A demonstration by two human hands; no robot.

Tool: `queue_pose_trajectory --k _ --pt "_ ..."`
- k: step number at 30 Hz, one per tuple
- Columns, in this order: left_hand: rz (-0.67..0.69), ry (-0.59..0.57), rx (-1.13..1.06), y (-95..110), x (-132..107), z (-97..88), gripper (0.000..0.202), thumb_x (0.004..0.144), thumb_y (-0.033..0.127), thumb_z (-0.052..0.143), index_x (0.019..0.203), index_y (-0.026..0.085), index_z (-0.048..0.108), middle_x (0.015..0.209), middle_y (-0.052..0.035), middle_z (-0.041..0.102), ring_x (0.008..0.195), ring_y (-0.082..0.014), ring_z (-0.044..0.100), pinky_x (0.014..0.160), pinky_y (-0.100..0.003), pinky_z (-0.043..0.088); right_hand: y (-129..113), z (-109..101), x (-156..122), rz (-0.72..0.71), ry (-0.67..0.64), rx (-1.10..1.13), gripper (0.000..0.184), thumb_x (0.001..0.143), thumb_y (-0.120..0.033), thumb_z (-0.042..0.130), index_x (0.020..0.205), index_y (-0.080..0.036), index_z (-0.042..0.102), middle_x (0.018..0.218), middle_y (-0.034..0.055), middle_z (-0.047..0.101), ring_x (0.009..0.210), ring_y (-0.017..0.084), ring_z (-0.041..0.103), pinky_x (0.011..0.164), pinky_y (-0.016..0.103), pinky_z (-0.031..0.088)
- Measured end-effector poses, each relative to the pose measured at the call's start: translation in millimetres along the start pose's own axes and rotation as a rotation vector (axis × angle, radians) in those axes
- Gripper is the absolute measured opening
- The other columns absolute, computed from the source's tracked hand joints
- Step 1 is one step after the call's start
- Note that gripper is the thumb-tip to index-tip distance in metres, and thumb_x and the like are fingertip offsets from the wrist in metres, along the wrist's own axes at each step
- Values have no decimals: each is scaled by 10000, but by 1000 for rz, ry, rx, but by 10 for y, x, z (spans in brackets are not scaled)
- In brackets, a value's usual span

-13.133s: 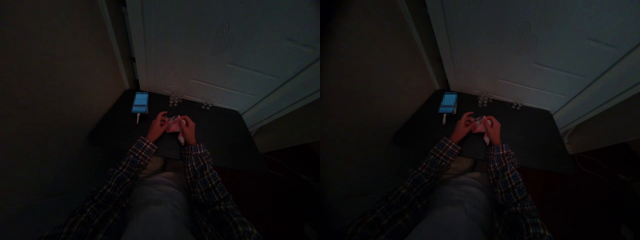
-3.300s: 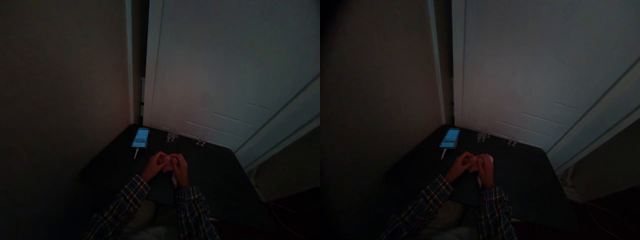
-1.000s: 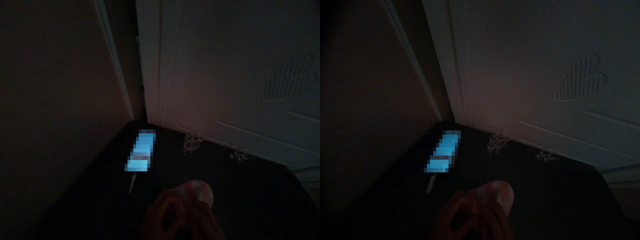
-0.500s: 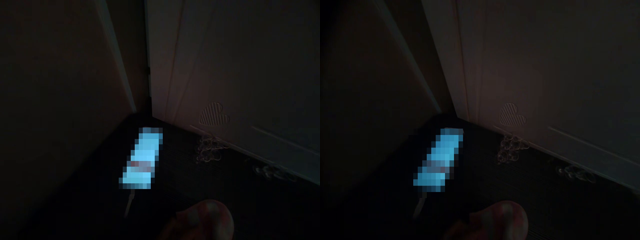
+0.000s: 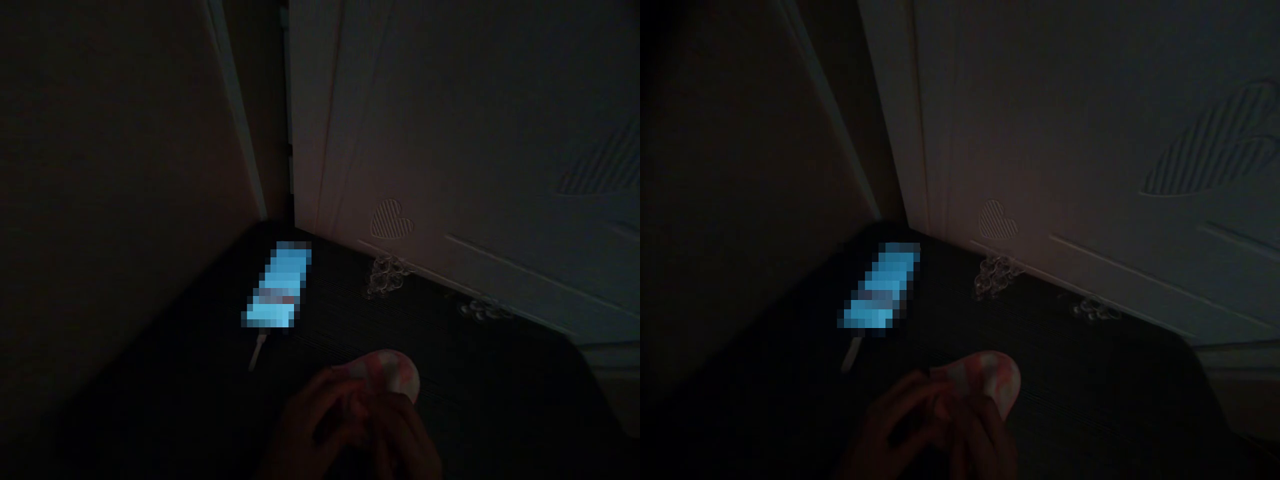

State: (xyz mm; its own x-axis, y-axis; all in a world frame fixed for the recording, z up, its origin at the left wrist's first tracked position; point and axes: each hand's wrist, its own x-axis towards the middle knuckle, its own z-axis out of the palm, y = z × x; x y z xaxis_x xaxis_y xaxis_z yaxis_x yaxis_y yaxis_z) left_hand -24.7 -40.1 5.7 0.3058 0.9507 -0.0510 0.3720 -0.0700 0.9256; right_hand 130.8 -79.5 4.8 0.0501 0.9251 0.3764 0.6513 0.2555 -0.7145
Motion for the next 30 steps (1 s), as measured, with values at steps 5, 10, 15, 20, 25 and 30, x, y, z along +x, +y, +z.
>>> queue_pose_trajectory --k 5,10,15,20,25,30 --pt "106 20 21 3 92 -2 329 739 231 624 1060 301 635 1019 -28 632 829 -170 608 749 -272 524 19 -7 46 -34 -53 25 354 844 -123 424 1124 -281 573 999 51 627 913 178 624 731 275 538" --pt "218 52 54 6 174 -29 303 763 253 592 1064 257 627 1088 -47 591 787 -155 598 655 -249 517 -20 25 84 -13 -16 15 344 846 -125 419 1108 -267 591 1042 49 612 964 181 597 811 292 499" --pt "273 49 28 -1 214 -40 289 796 251 554 1077 256 620 1106 -41 605 922 -185 593 772 -285 504 -46 35 133 -48 -12 12 334 843 -128 439 1111 -260 588 1070 48 600 945 175 586 819 296 479" --pt "284 47 -1 7 219 -31 263 780 293 579 1031 234 625 1053 -45 620 854 -178 600 716 -274 505 -29 46 129 -100 24 11 338 837 -116 433 1101 -258 590 985 38 608 876 155 591 767 271 486" --pt "289 69 16 22 232 -24 206 748 289 607 932 196 621 935 -33 623 715 -141 573 600 -230 471 12 54 107 -157 19 -7 341 813 -110 444 1088 -236 602 940 51 610 830 161 591 724 275 493" --pt "298 55 11 26 243 -17 190 741 303 613 891 187 602 905 -30 612 692 -132 556 584 -219 451 49 70 109 -151 19 -18 323 807 -116 449 1055 -235 620 887 45 602 784 157 583 691 268 485"
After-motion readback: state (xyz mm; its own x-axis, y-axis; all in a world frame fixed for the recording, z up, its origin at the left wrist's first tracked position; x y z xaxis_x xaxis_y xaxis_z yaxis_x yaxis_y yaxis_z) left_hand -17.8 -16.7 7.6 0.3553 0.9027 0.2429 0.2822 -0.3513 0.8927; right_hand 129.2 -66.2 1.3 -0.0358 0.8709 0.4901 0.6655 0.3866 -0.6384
